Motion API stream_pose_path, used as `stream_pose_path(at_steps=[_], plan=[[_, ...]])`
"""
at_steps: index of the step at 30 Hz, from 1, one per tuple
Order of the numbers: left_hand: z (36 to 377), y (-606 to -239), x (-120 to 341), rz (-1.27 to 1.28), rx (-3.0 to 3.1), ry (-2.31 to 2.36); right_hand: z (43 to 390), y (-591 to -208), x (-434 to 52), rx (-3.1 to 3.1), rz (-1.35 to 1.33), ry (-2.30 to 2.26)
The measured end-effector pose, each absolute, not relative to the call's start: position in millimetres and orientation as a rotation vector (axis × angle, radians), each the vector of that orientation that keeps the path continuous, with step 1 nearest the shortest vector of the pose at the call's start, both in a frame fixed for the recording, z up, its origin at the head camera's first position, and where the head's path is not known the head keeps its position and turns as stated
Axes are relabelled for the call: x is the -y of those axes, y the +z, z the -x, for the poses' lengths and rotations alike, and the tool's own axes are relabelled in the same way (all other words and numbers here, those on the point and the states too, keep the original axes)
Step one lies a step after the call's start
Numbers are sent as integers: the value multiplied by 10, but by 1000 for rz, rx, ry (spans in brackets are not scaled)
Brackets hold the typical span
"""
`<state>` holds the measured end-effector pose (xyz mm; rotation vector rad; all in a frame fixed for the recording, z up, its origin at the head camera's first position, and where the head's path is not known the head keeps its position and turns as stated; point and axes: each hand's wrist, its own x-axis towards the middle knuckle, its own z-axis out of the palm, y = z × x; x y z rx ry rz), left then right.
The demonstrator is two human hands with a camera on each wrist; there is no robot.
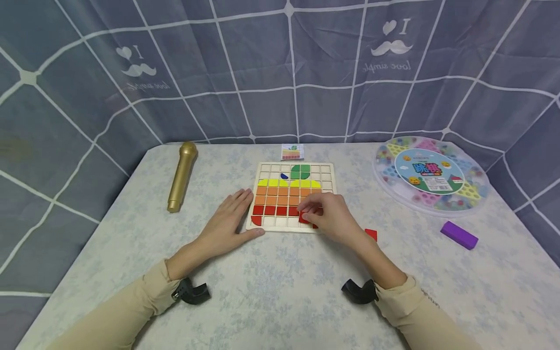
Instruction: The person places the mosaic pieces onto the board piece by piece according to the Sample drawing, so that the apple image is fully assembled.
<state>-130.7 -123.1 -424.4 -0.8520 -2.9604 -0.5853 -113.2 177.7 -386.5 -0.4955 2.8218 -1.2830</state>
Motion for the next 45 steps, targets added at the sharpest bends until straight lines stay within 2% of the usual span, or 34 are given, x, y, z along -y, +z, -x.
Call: stream_pose_path(at_steps=[20,32,37,45], plan=[[1300,-4252,1216,842,2961,-569,996,-3889,-1830,-2973,715,-1039],[1297,-4258,1213,842,2955,-582,730,-3817,-2531,-3034,446,-863],[1291,-4247,1214,846,2949,-589,646,-3839,-2700,-3043,451,-787],[1285,-4251,1215,845,2951,-596,610,-3933,-2693,-3088,591,-806]])
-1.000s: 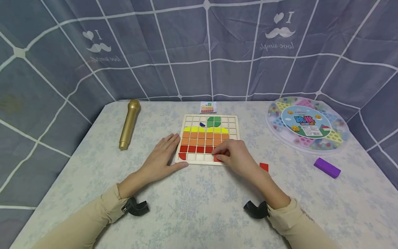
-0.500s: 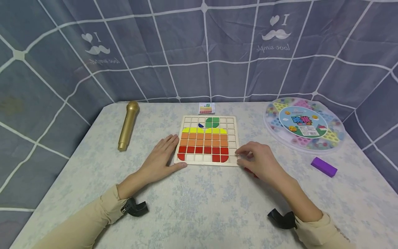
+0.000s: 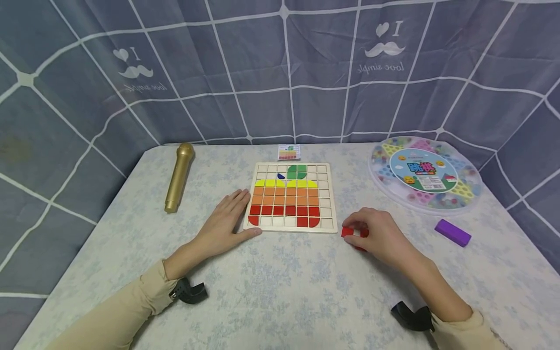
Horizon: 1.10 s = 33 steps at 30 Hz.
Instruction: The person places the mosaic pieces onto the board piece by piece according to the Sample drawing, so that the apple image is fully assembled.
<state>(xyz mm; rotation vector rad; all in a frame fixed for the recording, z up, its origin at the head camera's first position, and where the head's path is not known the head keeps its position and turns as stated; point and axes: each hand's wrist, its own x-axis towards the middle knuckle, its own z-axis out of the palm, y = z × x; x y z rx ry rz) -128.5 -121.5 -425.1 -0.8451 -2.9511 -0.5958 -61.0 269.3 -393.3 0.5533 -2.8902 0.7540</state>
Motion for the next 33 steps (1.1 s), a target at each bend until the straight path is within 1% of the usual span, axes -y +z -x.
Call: stream_pose_path(at_steps=[8,22,26,33], plan=[[1286,-4252,1207,858,2940,-597,679,-3961,-2584,2771,-687,728],[1279,-4251,1218,846,2949,-594,1063,-3906,-1935,2777,-777,889],[1291,-4261,1213,849,2956,-575,1089,-3931,-1837,2772,-813,974],[1296,-4259,1211,846,2960,-577,1100,-3970,-1715,2771,-783,1051]])
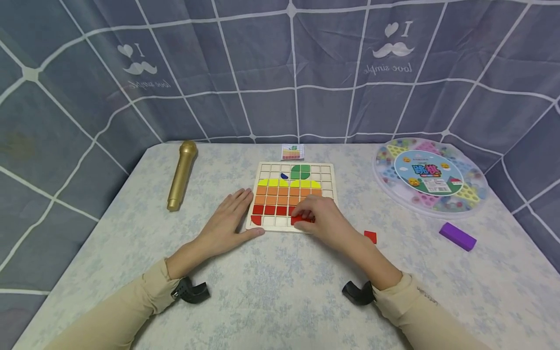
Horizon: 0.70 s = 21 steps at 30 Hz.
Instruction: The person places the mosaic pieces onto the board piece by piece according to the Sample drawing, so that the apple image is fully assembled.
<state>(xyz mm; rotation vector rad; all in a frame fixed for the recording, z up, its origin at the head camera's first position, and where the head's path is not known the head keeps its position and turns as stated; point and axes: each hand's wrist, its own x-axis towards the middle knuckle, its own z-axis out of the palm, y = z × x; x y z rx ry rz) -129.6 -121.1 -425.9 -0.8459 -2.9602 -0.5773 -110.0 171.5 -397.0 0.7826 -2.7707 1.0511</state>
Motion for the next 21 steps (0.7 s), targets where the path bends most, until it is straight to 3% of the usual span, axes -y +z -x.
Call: stream_pose_path(at_steps=[10,21], plan=[[1276,-4250,1214,847,2949,-585,1045,-3994,-1678,2754,-845,976],[1282,-4250,1215,863,2939,-589,794,-3917,-2274,2787,-663,841]])
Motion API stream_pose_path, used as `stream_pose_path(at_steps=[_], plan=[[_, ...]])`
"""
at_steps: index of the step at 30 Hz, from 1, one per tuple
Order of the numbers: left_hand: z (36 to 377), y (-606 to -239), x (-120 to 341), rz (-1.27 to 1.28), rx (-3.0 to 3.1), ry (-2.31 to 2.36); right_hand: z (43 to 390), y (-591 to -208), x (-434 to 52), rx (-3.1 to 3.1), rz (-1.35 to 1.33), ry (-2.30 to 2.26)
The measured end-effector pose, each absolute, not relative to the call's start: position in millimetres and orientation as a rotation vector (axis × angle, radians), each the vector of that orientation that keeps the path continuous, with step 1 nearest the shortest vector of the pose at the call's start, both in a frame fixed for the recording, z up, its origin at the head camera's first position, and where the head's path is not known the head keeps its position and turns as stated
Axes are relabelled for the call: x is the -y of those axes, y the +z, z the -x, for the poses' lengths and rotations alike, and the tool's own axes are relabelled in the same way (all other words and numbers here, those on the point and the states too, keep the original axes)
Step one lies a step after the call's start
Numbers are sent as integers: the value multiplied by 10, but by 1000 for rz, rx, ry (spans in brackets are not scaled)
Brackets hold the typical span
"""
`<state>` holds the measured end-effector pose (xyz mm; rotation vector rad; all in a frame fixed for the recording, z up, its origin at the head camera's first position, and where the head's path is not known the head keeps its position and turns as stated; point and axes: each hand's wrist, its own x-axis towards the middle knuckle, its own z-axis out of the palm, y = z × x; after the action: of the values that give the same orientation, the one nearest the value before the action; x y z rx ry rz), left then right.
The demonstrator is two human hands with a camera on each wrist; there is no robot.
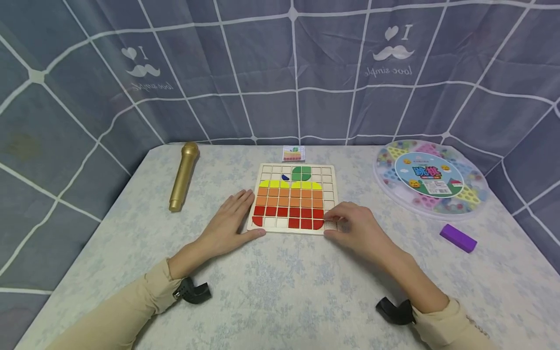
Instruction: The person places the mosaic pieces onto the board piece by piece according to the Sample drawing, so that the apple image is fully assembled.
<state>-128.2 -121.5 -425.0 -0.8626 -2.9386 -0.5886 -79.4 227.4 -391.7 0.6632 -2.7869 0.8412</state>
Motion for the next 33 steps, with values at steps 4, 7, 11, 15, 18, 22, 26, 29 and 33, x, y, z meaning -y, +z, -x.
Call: stream_pose_path(at_steps=[4,7,11,15,18,22,26,29,33], plan=[[1279,-4255,1220,861,2941,-583,705,-3885,-2525,2830,-610,808],[1280,-4263,1219,859,2942,-585,646,-3891,-2704,2845,-592,779],[1280,-4263,1216,858,2946,-590,577,-3916,-2904,2865,-566,751],[1273,-4248,1210,856,2950,-598,537,-3932,-3038,2882,-573,748],[1272,-4247,1208,855,2950,-601,525,-3927,-3098,2883,-592,752],[1276,-4259,1210,856,2954,-587,517,-3927,-3143,2888,-599,738],[1276,-4259,1210,860,2949,-582,524,-3959,-3159,2864,-631,712],[1276,-4254,1209,858,2947,-583,549,-3987,-3151,2834,-656,675],[1275,-4253,1207,854,2950,-580,590,-3996,-3128,2816,-658,645]])
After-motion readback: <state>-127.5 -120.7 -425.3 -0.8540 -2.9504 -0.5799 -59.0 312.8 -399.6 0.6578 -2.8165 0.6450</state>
